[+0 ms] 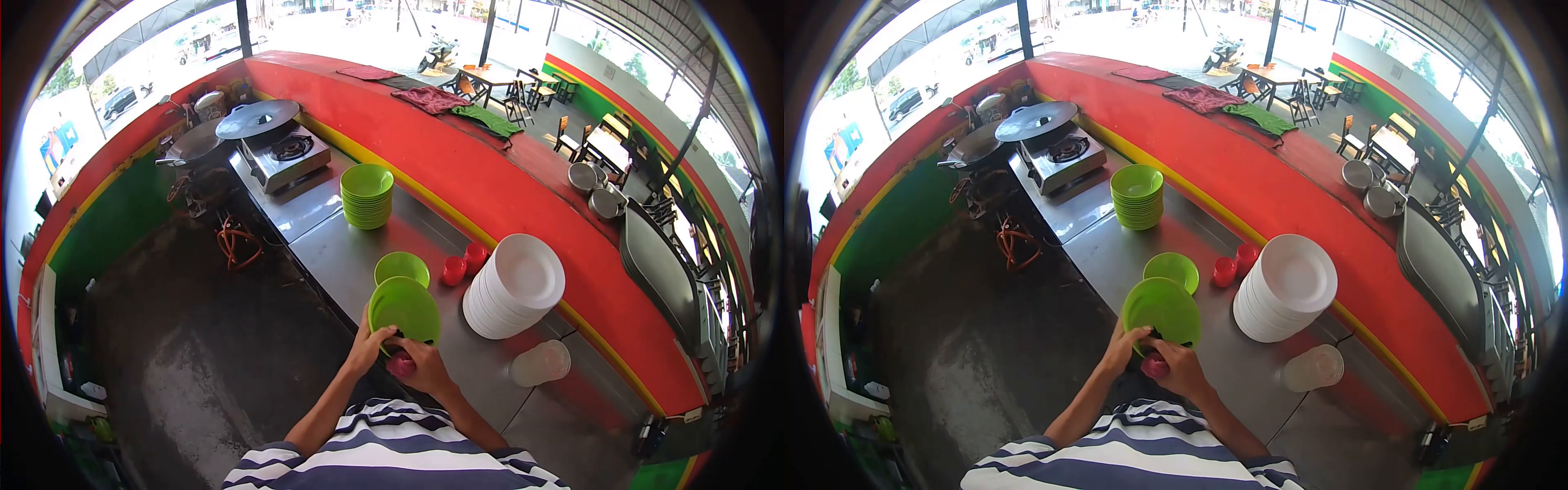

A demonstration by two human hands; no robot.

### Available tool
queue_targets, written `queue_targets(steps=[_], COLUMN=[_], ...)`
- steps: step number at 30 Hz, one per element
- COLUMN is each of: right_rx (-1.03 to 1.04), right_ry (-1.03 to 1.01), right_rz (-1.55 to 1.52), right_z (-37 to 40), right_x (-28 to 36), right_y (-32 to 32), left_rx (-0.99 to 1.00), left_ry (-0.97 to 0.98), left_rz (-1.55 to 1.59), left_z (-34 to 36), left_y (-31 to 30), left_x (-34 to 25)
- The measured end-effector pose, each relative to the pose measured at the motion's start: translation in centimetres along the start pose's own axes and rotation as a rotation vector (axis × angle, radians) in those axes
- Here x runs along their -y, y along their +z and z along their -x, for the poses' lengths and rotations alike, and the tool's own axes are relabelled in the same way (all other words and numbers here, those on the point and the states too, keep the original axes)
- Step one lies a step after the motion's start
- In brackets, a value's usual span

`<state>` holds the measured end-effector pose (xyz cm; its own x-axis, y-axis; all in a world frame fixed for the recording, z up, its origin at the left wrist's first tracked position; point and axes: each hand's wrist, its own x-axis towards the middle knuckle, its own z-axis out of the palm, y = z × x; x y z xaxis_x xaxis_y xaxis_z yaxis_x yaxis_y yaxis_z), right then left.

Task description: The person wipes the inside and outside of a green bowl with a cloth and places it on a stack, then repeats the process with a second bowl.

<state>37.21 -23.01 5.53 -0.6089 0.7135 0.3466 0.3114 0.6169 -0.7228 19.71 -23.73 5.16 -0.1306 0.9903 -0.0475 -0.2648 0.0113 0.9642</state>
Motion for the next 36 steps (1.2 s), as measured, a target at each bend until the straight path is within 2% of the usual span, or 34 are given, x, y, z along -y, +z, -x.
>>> queue_targets(steps=[2,5,9,12,15,18,21,24,27,30,34,36], right_rx=[-0.028,-0.013,0.04,0.032,-0.03,-0.081,-0.038,0.037,0.064,0.031,-0.033,-0.033], right_ry=[-0.001,-0.048,-0.115,-0.096,-0.023,0.011,-0.015,-0.064,-0.078,-0.038,0.025,0.005], right_rz=[-0.025,-0.037,0.023,0.066,0.063,0.045,-0.006,-0.005,0.022,0.032,0.028,0.014], right_z=[-0.2,-0.2,0.7,1.1,1.0,0.7,0.3,0.2,0.1,-0.2,-0.5,-0.8], right_x=[0.7,1.2,-0.4,-0.6,0.0,-0.1,0.6,0.2,-0.3,-0.3,-0.1,0.2], right_y=[0.3,0.0,-0.6,-0.8,-0.5,0.4,0.2,-0.9,-1.2,-1.1,-0.3,-0.1], left_rx=[-0.075,0.018,0.11,0.101,0.037,-0.106,-0.02,0.081,0.09,0.023,-0.043,-0.08], left_ry=[-0.01,0.005,-0.102,-0.114,-0.015,0.044,0.059,-0.045,-0.049,0.102,0.186,0.167], left_rz=[0.041,0.047,0.109,0.156,0.012,0.028,0.007,0.144,0.077,0.017,-0.202,-0.206], left_z=[-0.3,-1.3,-1.7,-1.2,0.2,0.6,-0.3,-1.3,-1.6,-0.5,0.3,0.2], left_y=[0.3,-1.3,-2.5,-1.3,0.6,2.0,0.3,-1.8,-2.2,0.0,1.3,0.9], left_x=[0.3,1.1,0.2,-0.5,0.6,0.3,0.5,0.8,0.9,-1.6,-0.1,0.4])
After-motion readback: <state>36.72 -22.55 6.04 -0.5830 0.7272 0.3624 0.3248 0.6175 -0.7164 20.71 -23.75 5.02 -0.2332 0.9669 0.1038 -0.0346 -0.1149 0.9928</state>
